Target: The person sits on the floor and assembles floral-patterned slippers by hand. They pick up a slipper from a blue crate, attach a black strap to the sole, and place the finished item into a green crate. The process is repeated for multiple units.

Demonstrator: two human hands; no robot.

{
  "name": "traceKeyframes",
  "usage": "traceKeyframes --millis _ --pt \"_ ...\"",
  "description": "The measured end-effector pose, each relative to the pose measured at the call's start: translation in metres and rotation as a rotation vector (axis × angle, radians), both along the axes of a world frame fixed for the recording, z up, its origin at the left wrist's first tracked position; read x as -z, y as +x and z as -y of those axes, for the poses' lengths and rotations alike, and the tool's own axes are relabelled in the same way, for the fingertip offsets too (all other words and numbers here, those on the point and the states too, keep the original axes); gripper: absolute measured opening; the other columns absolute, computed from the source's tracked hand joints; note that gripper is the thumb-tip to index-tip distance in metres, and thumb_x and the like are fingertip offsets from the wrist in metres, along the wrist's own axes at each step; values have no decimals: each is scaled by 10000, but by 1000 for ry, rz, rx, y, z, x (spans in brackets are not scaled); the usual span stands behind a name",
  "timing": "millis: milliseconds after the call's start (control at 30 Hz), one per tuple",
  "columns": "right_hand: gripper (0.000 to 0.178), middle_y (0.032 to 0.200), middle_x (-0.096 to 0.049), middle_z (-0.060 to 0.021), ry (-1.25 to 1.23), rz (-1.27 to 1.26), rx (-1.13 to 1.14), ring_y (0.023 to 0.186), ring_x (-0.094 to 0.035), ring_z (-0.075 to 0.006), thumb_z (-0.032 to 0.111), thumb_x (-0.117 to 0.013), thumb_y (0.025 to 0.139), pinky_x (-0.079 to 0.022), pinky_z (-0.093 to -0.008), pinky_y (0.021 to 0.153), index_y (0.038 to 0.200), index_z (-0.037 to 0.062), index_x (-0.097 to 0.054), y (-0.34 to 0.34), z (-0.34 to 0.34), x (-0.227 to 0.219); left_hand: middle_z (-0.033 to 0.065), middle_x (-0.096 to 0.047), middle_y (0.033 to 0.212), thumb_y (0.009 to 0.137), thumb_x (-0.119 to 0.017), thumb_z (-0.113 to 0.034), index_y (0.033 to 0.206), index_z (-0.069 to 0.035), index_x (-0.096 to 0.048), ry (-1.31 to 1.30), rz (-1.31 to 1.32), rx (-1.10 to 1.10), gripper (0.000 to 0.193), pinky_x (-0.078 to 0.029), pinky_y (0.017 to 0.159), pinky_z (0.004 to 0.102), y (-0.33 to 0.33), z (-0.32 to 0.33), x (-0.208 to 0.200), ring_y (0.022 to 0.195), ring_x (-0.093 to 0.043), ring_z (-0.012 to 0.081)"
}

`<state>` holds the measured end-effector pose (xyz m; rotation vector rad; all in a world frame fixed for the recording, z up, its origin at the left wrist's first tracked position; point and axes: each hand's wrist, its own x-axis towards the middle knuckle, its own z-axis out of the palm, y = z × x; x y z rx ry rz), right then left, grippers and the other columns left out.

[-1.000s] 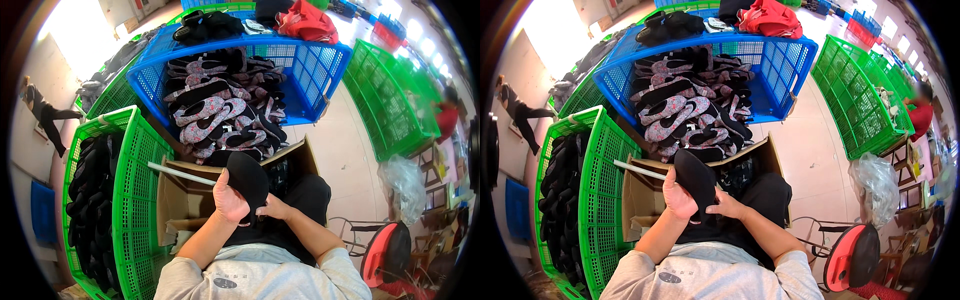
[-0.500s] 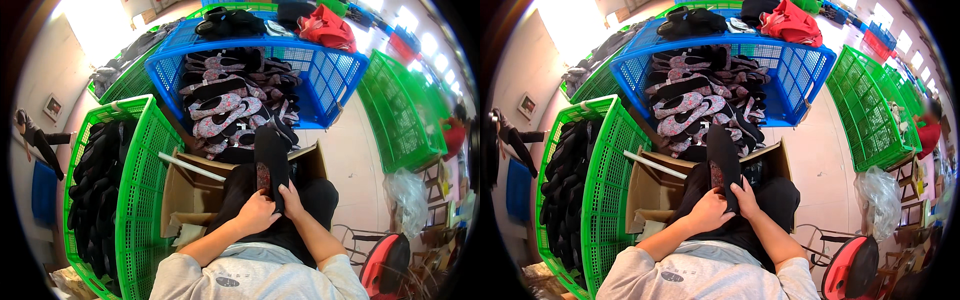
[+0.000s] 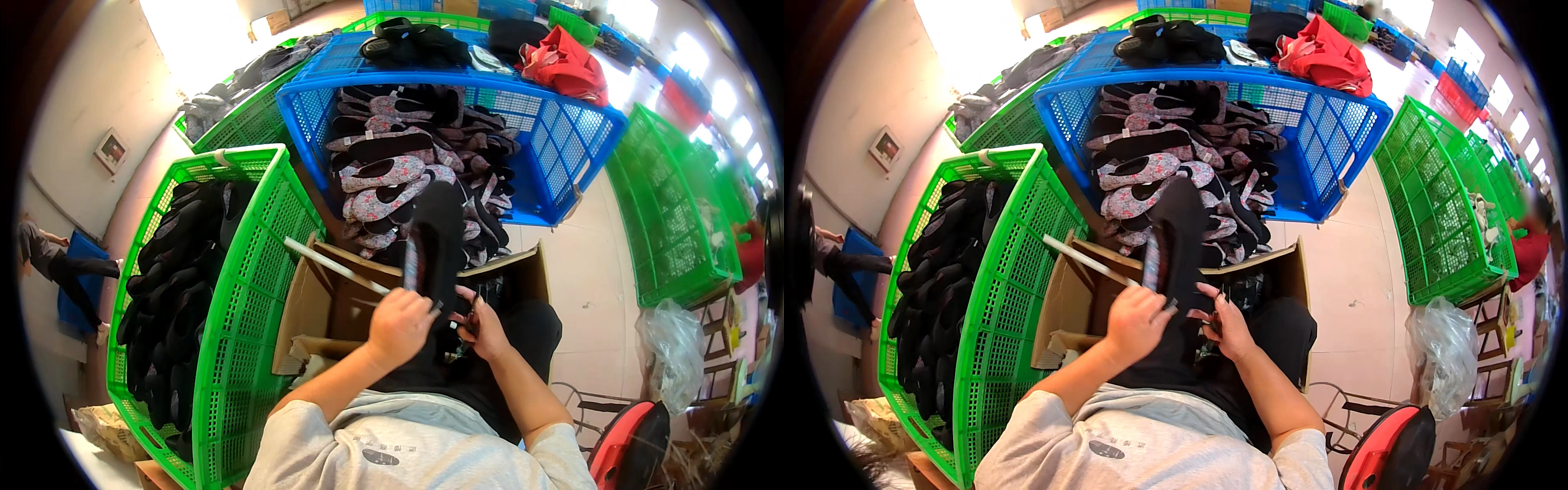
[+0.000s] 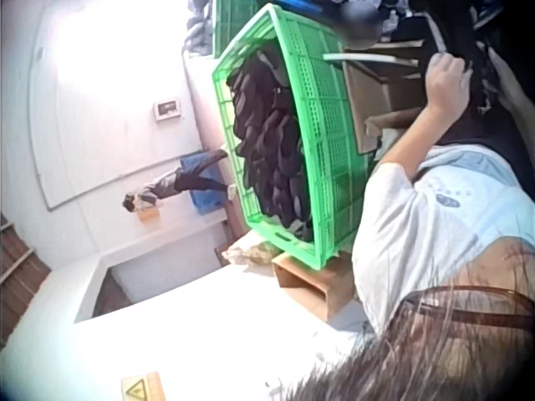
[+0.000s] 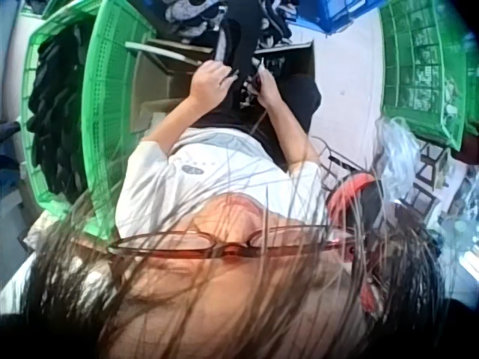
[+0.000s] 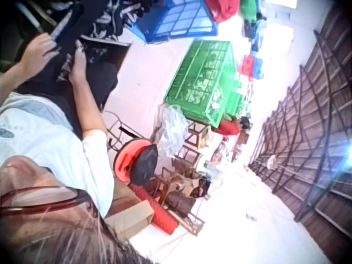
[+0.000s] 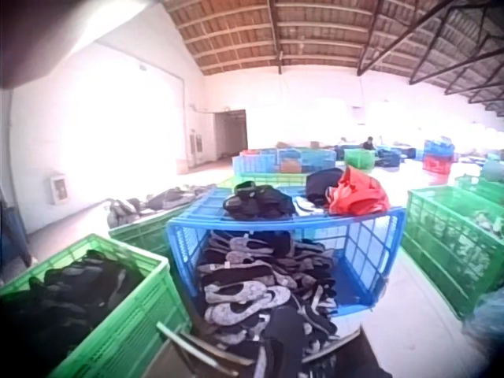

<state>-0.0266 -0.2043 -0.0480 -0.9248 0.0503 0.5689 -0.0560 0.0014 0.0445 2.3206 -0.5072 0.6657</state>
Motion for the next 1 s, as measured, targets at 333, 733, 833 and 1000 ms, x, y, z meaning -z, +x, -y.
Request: traceKeyframes --millis 333,733,833,1000 --pt "278 1100 -683 -115 -27 30 53 781 -638 -116 213 -486 1025 -331 -172 454 1254 78 -566 -3 6 -20 172 -592 969 734 -684 -1 905 -4 -600 482 397 -676 192 -464 849 473 7 -200 -78 955 -569 377" --pt "259 1076 -688 -115 -18 42 20 775 -628 -113 194 -506 1009 -332 -174 448 1227 72 -574 -3 1 -18 194 -441 1475 689 -579 91 1263 -93 -622 361 -30 -937 605 -276 1178 441 -67 -399 -20 1411 -344 393" --pt "255 1075 -692 -120 -24 44 33 759 -627 -112 179 -504 1008 -333 -173 446 1226 65 -573 -2 3 -15 183 -517 1424 816 -642 -43 1322 -69 -591 465 -118 -905 509 -313 1160 434 -54 -412 1 1395 -385 386" --pt "243 1070 -693 -125 -44 29 28 756 -632 -112 150 -521 998 -338 -169 439 1215 64 -584 -1 4 -14 204 -462 1475 889 -677 -180 1368 -40 -550 131 -445 -787 516 -352 1136 398 -21 -474 70 1364 -438 380"
